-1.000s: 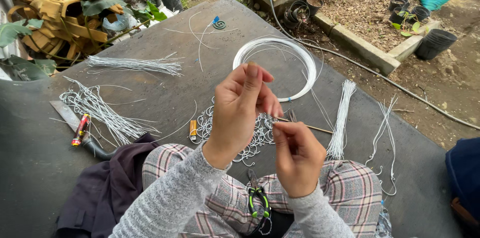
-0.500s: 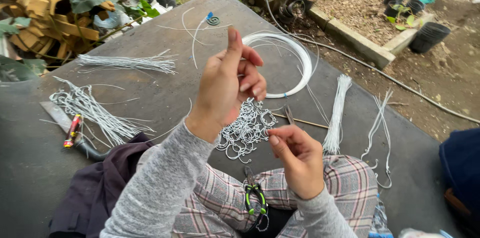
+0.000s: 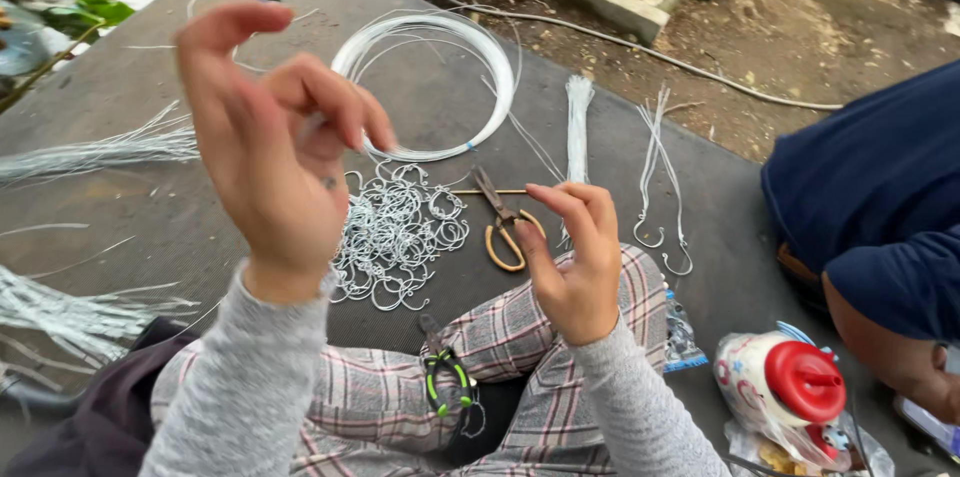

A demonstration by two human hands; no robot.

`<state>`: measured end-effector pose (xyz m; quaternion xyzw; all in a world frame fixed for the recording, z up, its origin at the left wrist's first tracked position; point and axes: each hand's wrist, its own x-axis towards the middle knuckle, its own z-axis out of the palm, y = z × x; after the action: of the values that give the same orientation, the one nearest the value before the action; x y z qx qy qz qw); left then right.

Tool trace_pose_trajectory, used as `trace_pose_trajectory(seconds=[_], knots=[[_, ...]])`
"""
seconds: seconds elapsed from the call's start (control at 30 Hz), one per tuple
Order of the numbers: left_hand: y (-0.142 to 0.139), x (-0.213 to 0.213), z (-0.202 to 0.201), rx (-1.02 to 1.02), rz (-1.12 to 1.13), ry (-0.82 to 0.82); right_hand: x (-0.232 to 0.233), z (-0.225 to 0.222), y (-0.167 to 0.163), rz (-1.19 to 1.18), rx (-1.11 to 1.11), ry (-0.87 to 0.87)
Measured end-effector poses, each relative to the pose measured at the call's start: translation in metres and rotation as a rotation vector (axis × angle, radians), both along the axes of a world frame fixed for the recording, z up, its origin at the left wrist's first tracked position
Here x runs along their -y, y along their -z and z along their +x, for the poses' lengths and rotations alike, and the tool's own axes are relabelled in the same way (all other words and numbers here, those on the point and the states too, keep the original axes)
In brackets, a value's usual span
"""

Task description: The person sits on the ground and cuts lengths of wire from a coil, then bends and twists the cut pieces into small hooked shapes by hand and with pliers, adding finished pieces to a growing pile on the mat.

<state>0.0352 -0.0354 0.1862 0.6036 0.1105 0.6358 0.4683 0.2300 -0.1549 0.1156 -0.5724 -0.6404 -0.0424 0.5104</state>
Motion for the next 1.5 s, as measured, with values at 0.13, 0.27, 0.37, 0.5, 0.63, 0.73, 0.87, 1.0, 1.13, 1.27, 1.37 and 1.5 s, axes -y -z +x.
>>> trace_pose_trajectory(seconds=[0.13,0.27,0.37,0.5,0.63,0.73,0.87,1.0,1.13,1.27,1.37,1.5], knots=[[0.023,0.024,0.039,-0.373,0.48,-0.079,0.025,-0.009,-0.005,0.014,-0.224,-0.128],[0.051,0.041,0.069,-0.512,0.803,0.041,0.038,0.007,0.003,-0.067,-0.043,-0.174],[0.074,0.045,0.071,-0.483,0.812,0.082,0.034,0.022,0.019,-0.107,-0.068,-0.336],[0.116,0.036,0.063,-0.544,0.793,-0.122,0.031,0.05,0.045,-0.231,-0.12,-0.088],[0.176,0.011,0.018,-0.808,0.546,-0.35,0.012,0.127,0.064,-0.213,-0.354,0.072],[0.223,-0.011,-0.015,-1.055,0.291,-0.397,-0.003,0.174,0.089,-0.131,-0.645,0.108],[0.261,-0.022,-0.033,-1.084,-0.355,-0.447,-0.027,0.208,0.122,-0.051,-0.746,0.327],[0.26,-0.024,-0.026,-1.088,-0.315,-0.538,-0.029,0.216,0.15,-0.154,-0.709,0.598],[0.253,-0.02,-0.013,-1.418,-0.51,-0.386,-0.02,0.218,0.159,-0.347,-0.844,0.762],[0.255,-0.019,-0.002,-1.444,-0.636,-0.294,-0.01,0.219,0.164,-0.633,-0.89,0.969],[0.26,-0.015,-0.002,-0.997,-0.303,-0.442,-0.005,0.224,0.165,-0.861,-0.68,1.063],[0.259,-0.016,-0.003,-1.169,-0.243,-0.558,-0.016,0.232,0.155,-0.566,0.042,1.038]])
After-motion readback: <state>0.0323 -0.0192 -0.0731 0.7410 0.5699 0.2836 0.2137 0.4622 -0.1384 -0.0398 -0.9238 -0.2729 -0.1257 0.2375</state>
